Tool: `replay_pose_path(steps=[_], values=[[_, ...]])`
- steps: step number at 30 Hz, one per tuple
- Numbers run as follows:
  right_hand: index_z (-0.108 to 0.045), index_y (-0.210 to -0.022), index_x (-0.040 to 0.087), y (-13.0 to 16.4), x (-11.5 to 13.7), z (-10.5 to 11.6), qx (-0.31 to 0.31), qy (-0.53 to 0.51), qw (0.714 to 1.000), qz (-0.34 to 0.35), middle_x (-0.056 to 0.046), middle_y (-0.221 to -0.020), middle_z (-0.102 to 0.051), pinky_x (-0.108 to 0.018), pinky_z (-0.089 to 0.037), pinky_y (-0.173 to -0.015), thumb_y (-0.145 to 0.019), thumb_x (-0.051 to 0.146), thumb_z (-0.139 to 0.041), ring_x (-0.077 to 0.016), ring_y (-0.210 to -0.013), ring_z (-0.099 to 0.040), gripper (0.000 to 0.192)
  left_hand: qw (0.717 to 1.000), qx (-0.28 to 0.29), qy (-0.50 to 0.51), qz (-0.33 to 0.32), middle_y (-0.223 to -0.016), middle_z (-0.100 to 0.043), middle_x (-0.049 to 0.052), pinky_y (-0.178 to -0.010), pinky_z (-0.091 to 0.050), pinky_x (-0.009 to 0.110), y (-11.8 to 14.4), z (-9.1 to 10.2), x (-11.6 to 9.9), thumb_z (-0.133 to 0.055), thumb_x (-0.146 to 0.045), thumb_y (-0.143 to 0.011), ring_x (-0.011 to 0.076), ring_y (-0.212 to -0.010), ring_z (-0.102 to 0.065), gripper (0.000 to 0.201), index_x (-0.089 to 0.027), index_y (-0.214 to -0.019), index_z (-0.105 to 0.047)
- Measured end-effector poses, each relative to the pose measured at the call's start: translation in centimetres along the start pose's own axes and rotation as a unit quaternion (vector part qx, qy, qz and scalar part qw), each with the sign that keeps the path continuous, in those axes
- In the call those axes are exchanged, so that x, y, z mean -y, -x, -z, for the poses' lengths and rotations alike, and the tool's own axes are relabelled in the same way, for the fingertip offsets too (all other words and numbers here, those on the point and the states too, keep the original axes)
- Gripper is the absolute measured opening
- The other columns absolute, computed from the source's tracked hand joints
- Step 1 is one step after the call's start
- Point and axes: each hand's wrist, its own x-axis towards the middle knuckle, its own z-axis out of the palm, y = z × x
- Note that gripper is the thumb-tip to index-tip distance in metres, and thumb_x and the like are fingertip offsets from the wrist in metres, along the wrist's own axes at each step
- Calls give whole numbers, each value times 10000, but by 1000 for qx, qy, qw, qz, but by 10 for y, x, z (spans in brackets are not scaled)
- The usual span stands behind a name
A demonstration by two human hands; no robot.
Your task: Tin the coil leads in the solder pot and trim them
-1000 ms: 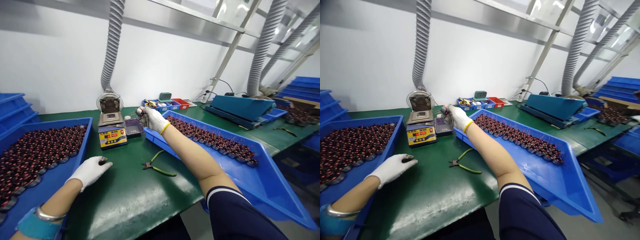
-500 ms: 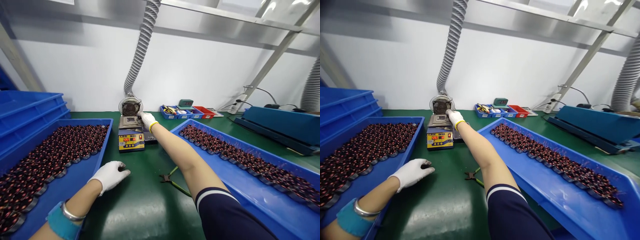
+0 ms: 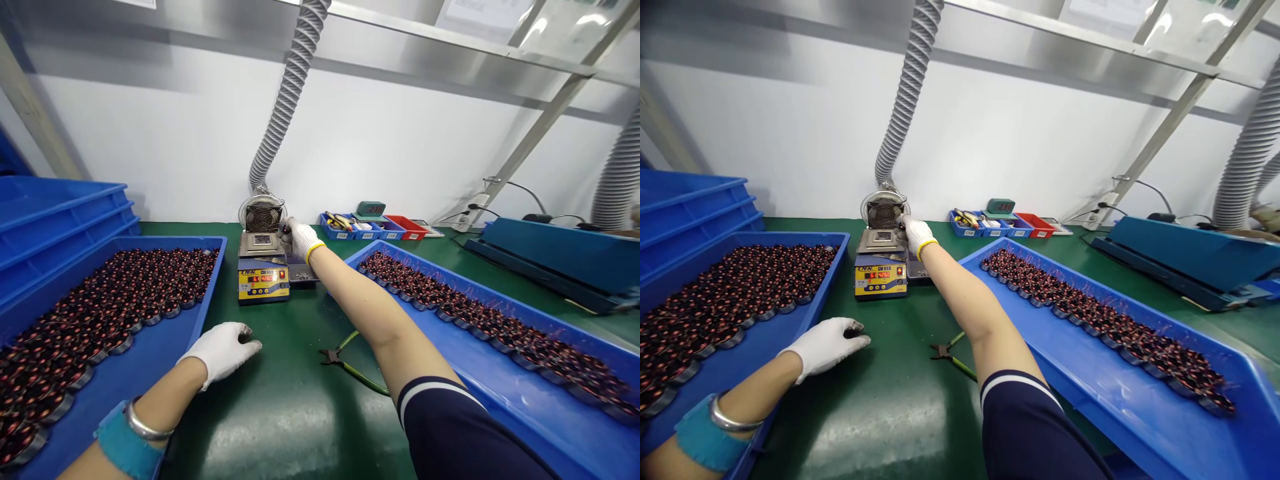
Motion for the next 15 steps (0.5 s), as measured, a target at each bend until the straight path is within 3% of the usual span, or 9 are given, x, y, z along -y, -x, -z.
replay_pose_path(steps=[4, 8, 12, 15], values=[[-452, -748, 178, 28, 10, 18, 33, -20, 999, 19, 32, -519, -500, -153, -400, -403, -931, 408, -359, -50, -355, -384, 308, 1000, 10, -5, -2, -1046, -712, 106, -798, -486, 319, 0, 0, -1, -530, -529, -699, 277, -941, -668, 548, -177, -1097, -663], [-461, -765, 180, 62, 13, 48, 35, 10, 999, 29, 15, -581, -535, -161, -403, -407, -937, 395, -340, -54, -378, -403, 301, 999, 18, -25, -11, -1154, -666, 120, -915, -445, 342, -1, -2, 2, -510, -543, -715, 297, -1071, -611, 573, -156, -1112, -654], [-485, -779, 186, 90, 12, 97, -29, 103, 994, 33, 11, -611, -541, -207, -484, -509, -895, 345, -423, -76, -463, -494, 206, 999, 3, -41, -34, -1198, -642, 104, -981, -407, 348, -1, -7, 8, -486, -596, -729, 298, -1115, -584, 607, -158, -1116, -650], [-510, -783, 185, 113, 15, 154, -131, 219, 967, 22, 13, -620, -543, -232, -499, -586, -794, 322, -576, -94, -535, -533, 152, 998, 3, -60, -33, -1192, -649, 78, -979, -409, 361, -3, -11, 14, -480, -630, -731, 295, -1100, -593, 616, -176, -1113, -646]])
